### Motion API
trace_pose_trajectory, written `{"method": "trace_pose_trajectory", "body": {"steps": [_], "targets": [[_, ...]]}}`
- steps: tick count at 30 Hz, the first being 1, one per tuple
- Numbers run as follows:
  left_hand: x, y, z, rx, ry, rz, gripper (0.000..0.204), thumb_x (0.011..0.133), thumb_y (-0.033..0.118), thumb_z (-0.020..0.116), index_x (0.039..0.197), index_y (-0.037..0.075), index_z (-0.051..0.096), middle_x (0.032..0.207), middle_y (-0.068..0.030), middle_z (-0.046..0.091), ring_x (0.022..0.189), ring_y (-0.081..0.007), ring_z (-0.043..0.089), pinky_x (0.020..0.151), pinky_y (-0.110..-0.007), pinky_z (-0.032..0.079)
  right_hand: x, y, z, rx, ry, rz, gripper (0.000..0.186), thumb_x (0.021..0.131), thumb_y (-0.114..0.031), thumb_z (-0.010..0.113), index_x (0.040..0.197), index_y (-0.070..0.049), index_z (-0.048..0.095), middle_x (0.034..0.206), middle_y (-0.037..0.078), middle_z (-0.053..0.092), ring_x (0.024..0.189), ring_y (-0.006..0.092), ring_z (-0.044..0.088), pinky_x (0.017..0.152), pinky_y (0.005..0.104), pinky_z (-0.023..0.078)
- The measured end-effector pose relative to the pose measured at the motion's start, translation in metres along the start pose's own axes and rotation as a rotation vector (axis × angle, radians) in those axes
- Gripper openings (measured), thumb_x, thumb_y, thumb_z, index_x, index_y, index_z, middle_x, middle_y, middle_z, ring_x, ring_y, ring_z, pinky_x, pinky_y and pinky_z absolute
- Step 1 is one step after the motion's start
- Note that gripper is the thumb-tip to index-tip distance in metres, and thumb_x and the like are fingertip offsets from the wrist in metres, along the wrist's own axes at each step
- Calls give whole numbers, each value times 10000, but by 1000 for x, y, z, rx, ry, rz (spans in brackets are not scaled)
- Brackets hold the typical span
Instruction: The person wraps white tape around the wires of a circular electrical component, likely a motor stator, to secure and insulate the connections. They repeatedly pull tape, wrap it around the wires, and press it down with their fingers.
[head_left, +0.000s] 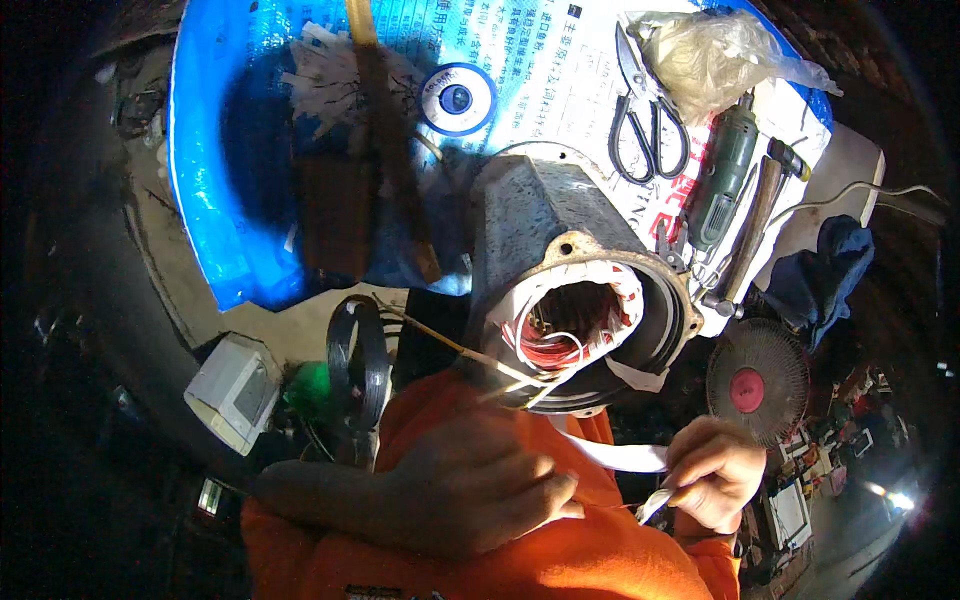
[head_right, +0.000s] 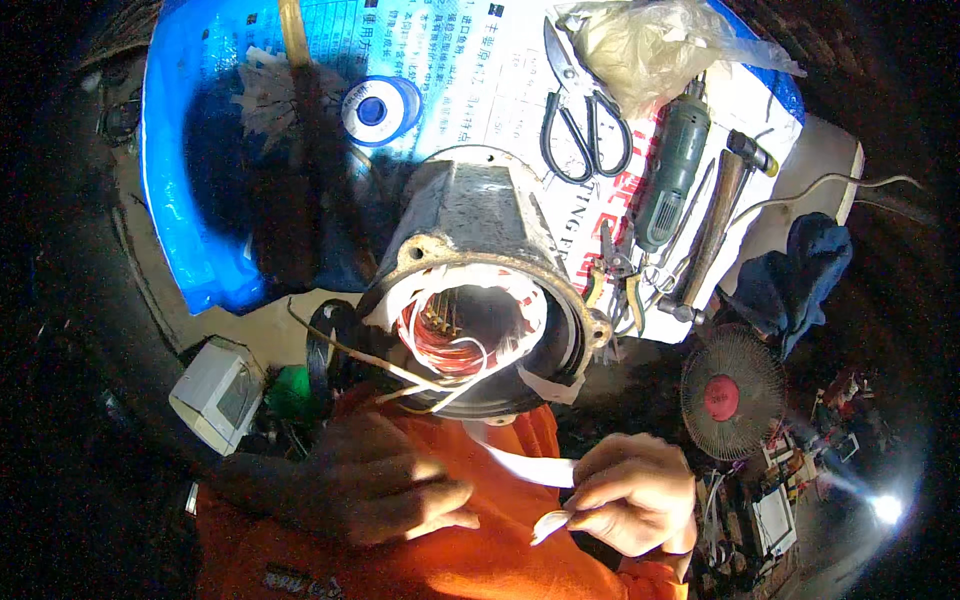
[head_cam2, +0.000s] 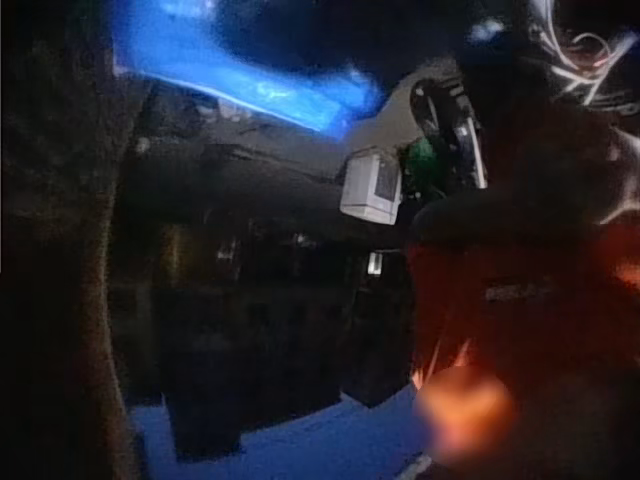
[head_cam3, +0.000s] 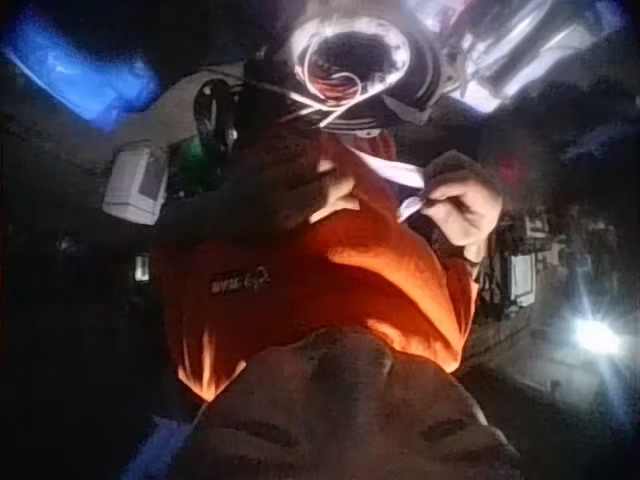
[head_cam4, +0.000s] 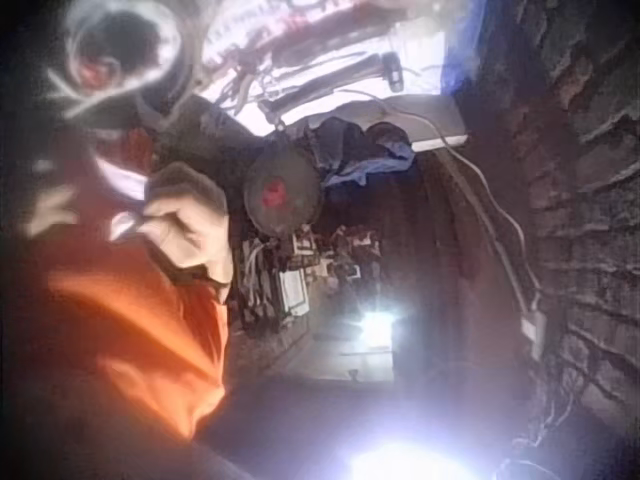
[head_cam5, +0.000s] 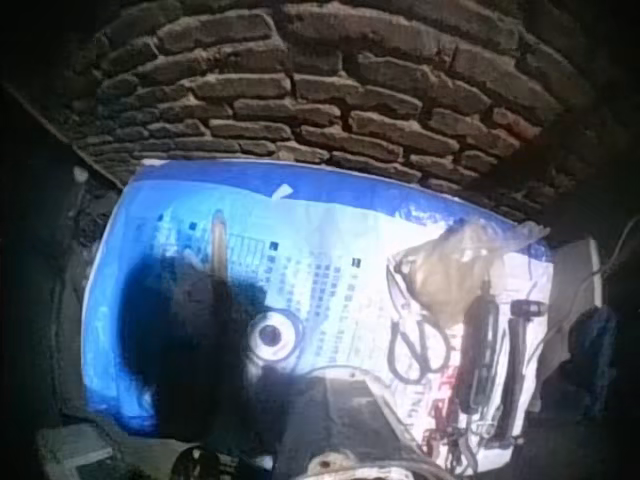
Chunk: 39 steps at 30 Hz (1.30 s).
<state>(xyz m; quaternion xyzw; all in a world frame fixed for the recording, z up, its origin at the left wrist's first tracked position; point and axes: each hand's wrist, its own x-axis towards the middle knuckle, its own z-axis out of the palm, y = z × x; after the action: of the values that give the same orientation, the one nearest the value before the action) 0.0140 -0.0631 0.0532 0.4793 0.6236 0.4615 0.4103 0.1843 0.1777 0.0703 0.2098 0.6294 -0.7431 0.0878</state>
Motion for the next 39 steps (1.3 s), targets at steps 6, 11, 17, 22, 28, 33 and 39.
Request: {"method": "trace_pose_trajectory", "body": {"steps": [6,11,17,22,28,33,39], "targets": [[24,-10,2,502,107,-214,413,793,238,786,1134,33,678,1098,-112,665,963,-237,636,823,-397,469,-14,-1,-62,-22,321,108,374,798,-278,846,767,5,604,661,93,586,540,178,548,470,295,410],[18,-15,11,577,121,-170,271,795,187,768,1015,48,692,1105,-100,650,1014,-235,622,794,-436,464,-5,-25,-137,248,517,-8,291,942,-160,697,1019,7,471,778,67,473,502,76,389,352,201,389],[23,-14,5,595,43,-144,367,789,289,765,1088,101,664,1137,-77,655,1082,-202,613,863,-481,412,24,-32,-64,-286,418,90,393,774,-315,861,803,-9,617,701,51,602,627,122,515,559,255,358],[23,-18,5,567,11,-136,279,803,282,742,1014,109,686,1140,-89,672,1119,-217,609,966,-525,304,61,-41,-33,-192,21,506,172,901,-104,743,823,20,653,659,23,619,574,75,539,525,244,407],[15,-27,13,622,72,-92,159,803,234,651,868,101,712,1118,-118,680,1204,-244,574,1008,-586,264,73,-37,-17,-156,51,581,161,957,-82,676,841,26,650,660,1,601,590,46,513,526,229,391],[23,-28,6,637,26,-92,138,808,226,640,850,115,710,1127,-159,682,1238,-266,548,984,-660,279,75,-37,-1,-322,54,653,126,954,-51,660,857,28,651,656,20,607,561,64,528,528,231,413],[29,-30,-1,546,-60,-68,147,842,239,618,904,124,686,1109,-187,671,1244,-292,515,969,-674,295,61,-21,17,-698,22,186,106,919,-77,712,889,14,666,699,103,632,576,190,602,550,301,465]]}}
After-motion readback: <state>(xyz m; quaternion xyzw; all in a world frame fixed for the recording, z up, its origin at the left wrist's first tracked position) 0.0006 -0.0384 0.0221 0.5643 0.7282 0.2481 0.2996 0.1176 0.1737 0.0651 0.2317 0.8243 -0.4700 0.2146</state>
